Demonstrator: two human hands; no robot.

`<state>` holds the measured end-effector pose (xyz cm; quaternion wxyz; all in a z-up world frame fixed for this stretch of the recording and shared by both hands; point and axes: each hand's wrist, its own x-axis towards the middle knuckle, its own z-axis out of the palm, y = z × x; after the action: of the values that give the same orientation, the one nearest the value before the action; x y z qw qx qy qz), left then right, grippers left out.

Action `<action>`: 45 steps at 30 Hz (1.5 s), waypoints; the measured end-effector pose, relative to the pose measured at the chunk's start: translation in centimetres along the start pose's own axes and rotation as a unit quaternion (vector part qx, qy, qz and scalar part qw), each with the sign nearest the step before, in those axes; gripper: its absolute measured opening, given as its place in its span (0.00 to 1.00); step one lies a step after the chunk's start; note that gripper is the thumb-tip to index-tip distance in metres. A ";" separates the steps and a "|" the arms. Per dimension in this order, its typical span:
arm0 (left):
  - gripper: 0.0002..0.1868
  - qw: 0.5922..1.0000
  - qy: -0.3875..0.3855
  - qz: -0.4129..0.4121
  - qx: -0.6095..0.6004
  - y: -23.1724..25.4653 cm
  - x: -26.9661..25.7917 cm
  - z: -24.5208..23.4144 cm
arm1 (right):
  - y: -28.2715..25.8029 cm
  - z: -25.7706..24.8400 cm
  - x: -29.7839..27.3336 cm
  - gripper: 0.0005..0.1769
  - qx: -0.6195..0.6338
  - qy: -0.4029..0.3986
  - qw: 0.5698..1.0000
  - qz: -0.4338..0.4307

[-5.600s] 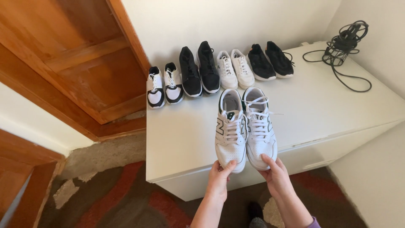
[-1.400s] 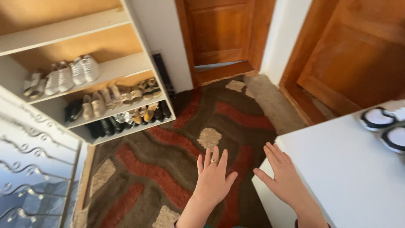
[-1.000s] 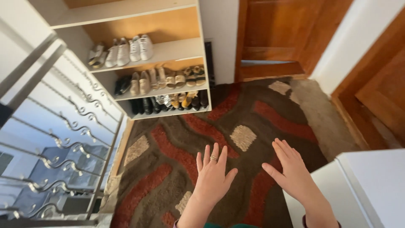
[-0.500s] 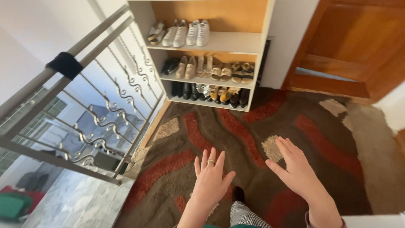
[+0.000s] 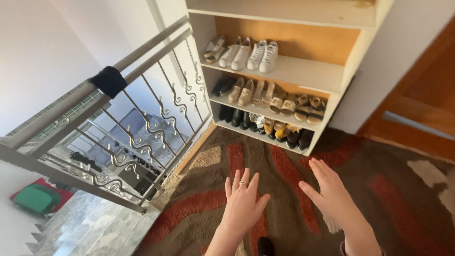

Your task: The person picks up pairs of shoes from a white shoe rack and places them in a row on top of a white storage chest.

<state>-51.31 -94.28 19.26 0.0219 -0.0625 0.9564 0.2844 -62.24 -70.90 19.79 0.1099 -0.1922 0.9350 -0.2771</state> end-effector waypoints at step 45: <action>0.27 0.936 -0.068 -0.099 -0.331 -20.2 47.5 -15.5 | -14.4 2.1 48.4 0.40 0.143 0.027 0.950 0.276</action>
<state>-95.82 -124.59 17.60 0.0934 -0.1408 0.7933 0.5849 -100.94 -103.39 21.32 0.1833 0.0984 0.9045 -0.3723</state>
